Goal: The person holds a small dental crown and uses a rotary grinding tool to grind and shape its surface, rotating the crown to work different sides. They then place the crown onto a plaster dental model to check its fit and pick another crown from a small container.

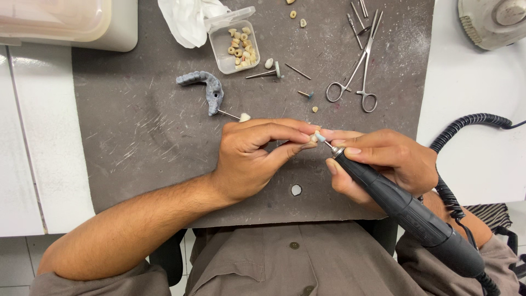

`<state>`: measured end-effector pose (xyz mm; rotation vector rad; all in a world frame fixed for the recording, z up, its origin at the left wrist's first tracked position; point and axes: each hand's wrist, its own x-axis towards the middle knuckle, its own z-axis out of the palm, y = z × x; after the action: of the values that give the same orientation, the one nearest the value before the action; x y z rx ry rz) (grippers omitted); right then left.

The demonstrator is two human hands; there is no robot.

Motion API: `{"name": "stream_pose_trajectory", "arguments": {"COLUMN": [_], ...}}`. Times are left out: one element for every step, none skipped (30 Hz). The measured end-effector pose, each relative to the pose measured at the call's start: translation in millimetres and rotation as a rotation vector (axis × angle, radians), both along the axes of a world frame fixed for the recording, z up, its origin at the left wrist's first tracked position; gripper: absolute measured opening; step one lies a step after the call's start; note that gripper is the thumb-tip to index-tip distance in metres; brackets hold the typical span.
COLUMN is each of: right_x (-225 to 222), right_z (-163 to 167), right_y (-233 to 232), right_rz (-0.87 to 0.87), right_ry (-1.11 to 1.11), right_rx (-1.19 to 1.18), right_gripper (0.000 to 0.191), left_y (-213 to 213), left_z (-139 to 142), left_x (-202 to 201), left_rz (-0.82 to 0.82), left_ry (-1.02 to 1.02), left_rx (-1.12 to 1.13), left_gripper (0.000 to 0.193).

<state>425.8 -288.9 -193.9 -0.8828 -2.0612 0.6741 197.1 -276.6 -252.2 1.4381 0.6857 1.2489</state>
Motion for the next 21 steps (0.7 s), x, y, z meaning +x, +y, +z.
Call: {"name": "stream_pose_trajectory", "arguments": {"right_x": [-0.4, -0.9, -1.2, -1.6, -1.7, -2.0, -2.0, -1.8, -1.8, -1.9, -2.2, -2.4, -2.1, -2.1, -2.2, -2.3, -2.6, -2.9, -2.8, -2.6, -2.5], "right_z": [0.2, 0.2, 0.4, 0.5, 0.9, 1.1, 1.8, 2.5, 2.9, 3.0, 2.8, 2.8, 2.9, 3.1, 3.2, 3.4, 3.7, 4.0, 4.9, 5.8, 6.6], "right_y": [-0.5, -0.7, -0.5, -0.2, 0.2, 0.6, 0.5, 0.4, 0.3, 0.2, 0.2, 0.2, 0.5, 0.8, 1.0, 1.2, 1.4, 1.5, 1.7, 1.7, 1.6], "right_rz": [-0.007, -0.014, -0.021, -0.015, -0.009, -0.005, -0.003, -0.001, 0.002, -0.009, -0.02, -0.03, -0.024, -0.017, -0.009, -0.01, -0.01, -0.012, -0.007, -0.002, 0.002], "right_ry": [-0.008, -0.016, -0.024, -0.014, -0.005, 0.005, 0.008, 0.011, 0.014, 0.0, -0.013, -0.027, -0.029, -0.031, -0.032, -0.034, -0.035, -0.035, -0.048, -0.06, -0.072], "right_rx": [0.004, 0.01, 0.018, 0.011, 0.003, -0.006, -0.022, -0.037, -0.052, -0.028, -0.003, 0.022, 0.013, 0.004, -0.006, -0.002, 0.003, 0.009, 0.011, 0.012, 0.014], "right_gripper": [0.037, 0.037, 0.037, 0.037, 0.037, 0.037, 0.036, 0.036, 0.035, 0.035, 0.036, 0.036, 0.036, 0.036, 0.036, 0.036, 0.036, 0.036, 0.037, 0.037, 0.038], "left_y": [0.0, -0.1, -0.1, 0.0, 0.0, 0.1, 0.1, 0.1, 0.0, 0.0, -0.1, -0.1, -0.2, -0.2, -0.2, -0.1, -0.1, 0.0, 0.1, 0.1, 0.1], "left_z": [0.1, 0.1, 0.2, 0.2, 0.3, 0.3, 0.3, 0.3, 0.3, 0.3, 0.3, 0.3, 0.3, 0.3, 0.3, 0.2, 0.2, 0.2, 0.2, 0.2, 0.2], "left_x": [0.1, 0.3, 0.4, 0.4, 0.4, 0.3, 0.3, 0.2, 0.3, 0.4, 0.6, 0.8, 1.0, 1.0, 1.0, 0.9, 0.7, 0.5, 0.3, 0.2, 0.1], "left_rz": [0.007, 0.014, 0.022, 0.025, 0.027, 0.029, 0.028, 0.027, 0.027, 0.026, 0.025, 0.025, 0.029, 0.033, 0.038, 0.033, 0.027, 0.02, 0.023, 0.024, 0.026], "left_ry": [0.006, 0.012, 0.017, 0.02, 0.022, 0.025, 0.028, 0.031, 0.034, 0.032, 0.03, 0.028, 0.028, 0.027, 0.027, 0.024, 0.022, 0.02, 0.023, 0.026, 0.029], "left_rx": [0.001, 0.005, 0.011, 0.015, 0.017, 0.018, 0.017, 0.017, 0.016, 0.012, 0.007, 0.003, 0.006, 0.007, 0.008, 0.005, 0.002, 0.0, 0.005, 0.009, 0.013], "left_gripper": [0.012, 0.012, 0.012, 0.012, 0.012, 0.012, 0.012, 0.012, 0.012, 0.012, 0.012, 0.012, 0.012, 0.012, 0.012, 0.012, 0.012, 0.012, 0.012, 0.012, 0.012]}}
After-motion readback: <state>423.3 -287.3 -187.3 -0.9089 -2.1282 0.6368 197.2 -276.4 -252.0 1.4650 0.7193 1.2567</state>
